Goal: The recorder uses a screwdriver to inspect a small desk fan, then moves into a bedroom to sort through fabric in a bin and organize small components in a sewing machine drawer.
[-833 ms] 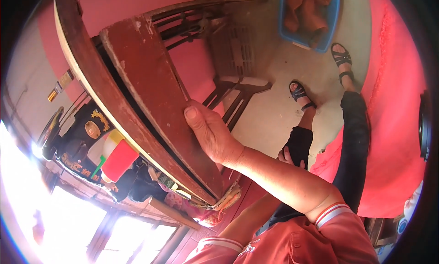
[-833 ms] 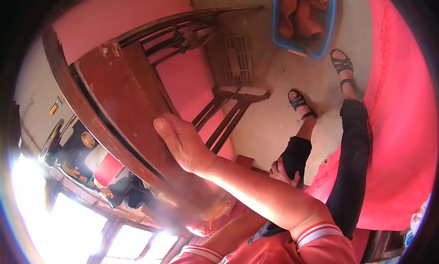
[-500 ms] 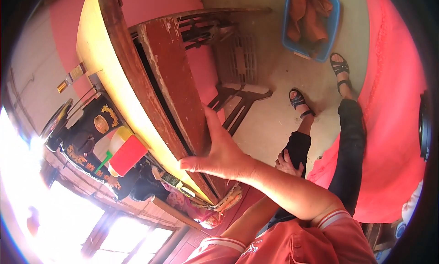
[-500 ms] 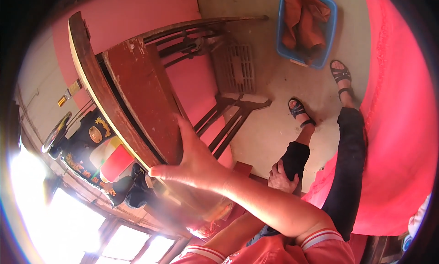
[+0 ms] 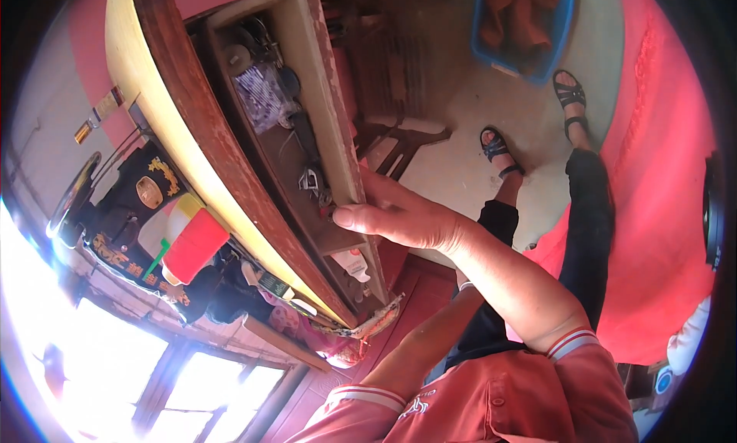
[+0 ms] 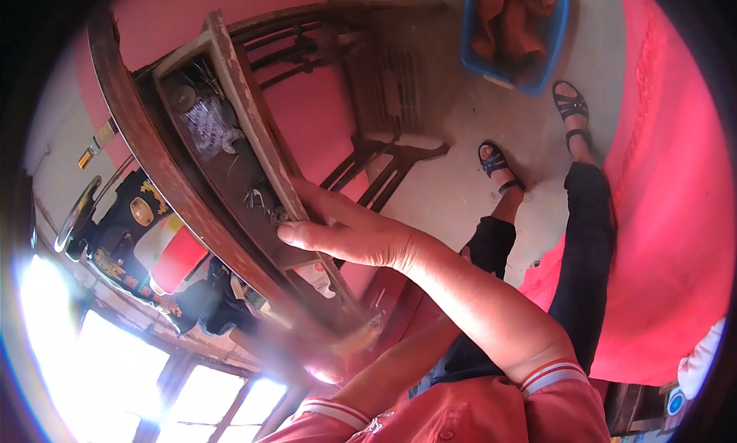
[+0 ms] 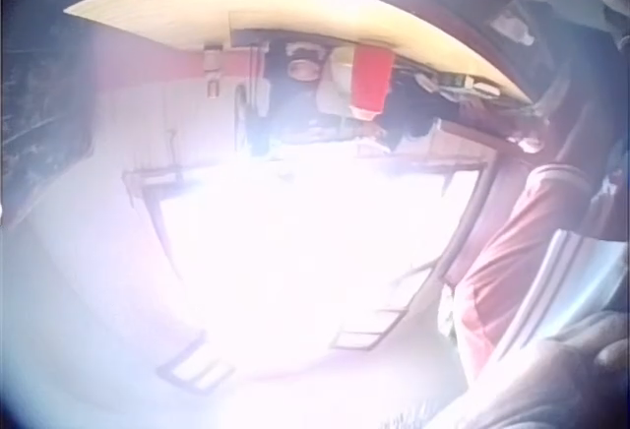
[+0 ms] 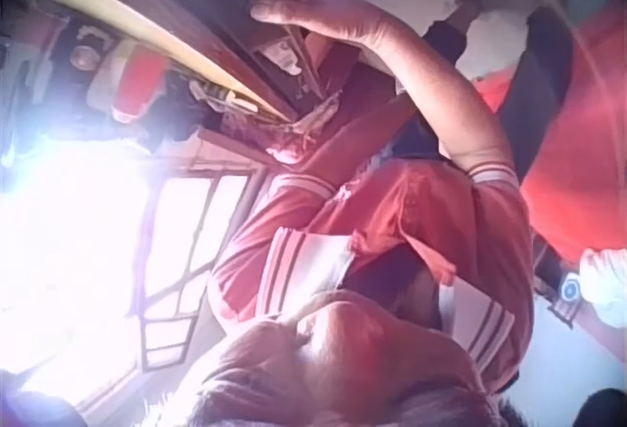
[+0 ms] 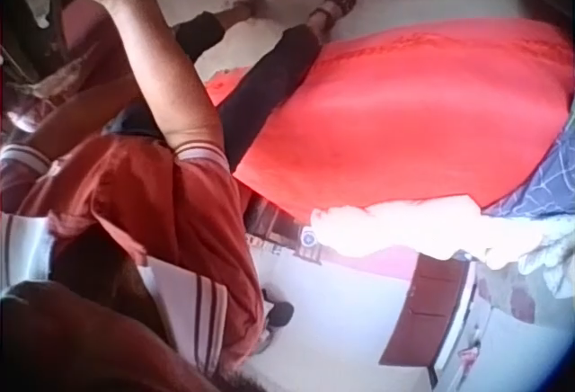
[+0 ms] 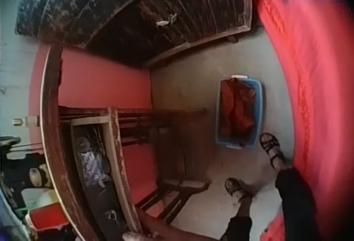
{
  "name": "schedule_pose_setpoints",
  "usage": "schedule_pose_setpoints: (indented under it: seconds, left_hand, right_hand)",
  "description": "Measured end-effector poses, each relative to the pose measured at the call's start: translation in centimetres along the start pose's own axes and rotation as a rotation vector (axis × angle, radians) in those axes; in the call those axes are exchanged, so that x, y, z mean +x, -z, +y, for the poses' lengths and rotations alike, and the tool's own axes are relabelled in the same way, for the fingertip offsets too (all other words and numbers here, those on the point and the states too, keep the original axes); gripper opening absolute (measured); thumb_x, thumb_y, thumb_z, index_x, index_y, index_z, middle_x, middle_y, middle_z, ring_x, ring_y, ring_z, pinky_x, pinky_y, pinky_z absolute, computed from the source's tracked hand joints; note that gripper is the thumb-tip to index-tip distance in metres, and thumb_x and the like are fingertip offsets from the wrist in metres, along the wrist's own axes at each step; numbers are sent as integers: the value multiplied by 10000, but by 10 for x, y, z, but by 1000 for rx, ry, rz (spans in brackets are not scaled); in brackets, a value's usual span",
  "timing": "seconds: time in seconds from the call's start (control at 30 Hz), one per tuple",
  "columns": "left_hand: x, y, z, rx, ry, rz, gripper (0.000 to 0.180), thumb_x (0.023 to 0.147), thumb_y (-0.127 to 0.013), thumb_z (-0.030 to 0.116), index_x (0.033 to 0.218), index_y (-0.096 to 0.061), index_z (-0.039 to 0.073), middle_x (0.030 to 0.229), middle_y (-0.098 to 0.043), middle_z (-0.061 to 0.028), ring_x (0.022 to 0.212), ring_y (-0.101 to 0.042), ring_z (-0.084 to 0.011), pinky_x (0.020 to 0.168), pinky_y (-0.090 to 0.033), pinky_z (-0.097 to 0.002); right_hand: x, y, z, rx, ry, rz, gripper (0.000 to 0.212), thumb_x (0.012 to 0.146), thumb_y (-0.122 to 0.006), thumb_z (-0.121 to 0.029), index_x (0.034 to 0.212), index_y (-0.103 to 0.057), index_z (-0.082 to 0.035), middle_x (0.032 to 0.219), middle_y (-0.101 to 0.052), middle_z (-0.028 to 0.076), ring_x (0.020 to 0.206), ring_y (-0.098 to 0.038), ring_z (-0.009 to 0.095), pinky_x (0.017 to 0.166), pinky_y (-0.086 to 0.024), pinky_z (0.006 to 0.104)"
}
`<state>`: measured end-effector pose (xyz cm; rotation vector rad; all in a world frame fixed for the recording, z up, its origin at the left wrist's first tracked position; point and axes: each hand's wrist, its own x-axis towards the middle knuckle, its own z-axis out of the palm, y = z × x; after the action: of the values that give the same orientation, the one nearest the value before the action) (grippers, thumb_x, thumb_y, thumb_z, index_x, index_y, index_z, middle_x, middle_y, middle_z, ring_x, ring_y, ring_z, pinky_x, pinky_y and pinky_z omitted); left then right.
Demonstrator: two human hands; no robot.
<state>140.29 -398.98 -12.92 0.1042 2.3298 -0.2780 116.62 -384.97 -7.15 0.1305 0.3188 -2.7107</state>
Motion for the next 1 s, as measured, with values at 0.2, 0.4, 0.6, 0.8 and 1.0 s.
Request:
schedule_pose_setpoints:
  seconds: [0.2, 0.4, 0.6, 0.8, 1.0]
  left_hand:
    - [5, 6, 0, 19, 53, -107, 826, 665, -694, 379, 1320, -303, 62, 1255, -402, -192, 1096, -466, -372, 880, -451, -460]
    - [13, 13, 2, 4, 62, -168, 823, 674, -690, 382, 1322, -299, 58, 1259, -399, -192, 1102, -464, -368, 888, -449, -453]
    - [20, 32, 8, -52, 71, -302, 815, 709, -659, 398, 1333, -276, 41, 1280, -378, -179, 1141, -447, -343, 931, -435, -425]
    - [18, 29, 3, -63, 72, -283, 811, 710, -654, 396, 1332, -277, 37, 1274, -386, -192, 1131, -450, -349, 934, -428, -430]
    - [17, 26, 3, -85, 65, -279, 804, 713, -651, 392, 1331, -283, 34, 1271, -388, -199, 1130, -449, -354, 928, -429, -434]
  right_hand:
    - [-34, -9, 2, -769, 574, 601, 467, 741, -714, -160, 1136, -491, -48, 944, -551, 70, 761, -574, 154, 650, -480, 279]
    - [-76, -61, 21, -1192, 372, 240, 365, 719, -659, -60, 1067, -551, -36, 1085, -572, 80, 716, -638, 193, 590, -534, 292]
    - [-84, -79, 53, -1656, 83, 141, 460, 710, -580, -104, 1161, -530, -25, 1434, -251, 208, 667, -611, 186, 572, -522, 277]
    - [-94, -82, 80, -1752, 46, 39, 429, 752, -563, -156, 1159, -532, -26, 1420, -286, 174, 727, -590, 199, 630, -524, 285]
    - [-87, -80, 76, -1648, 206, 150, 467, 753, -573, -130, 1208, -514, -41, 1354, -399, 119, 828, -607, 201, 699, -522, 290]
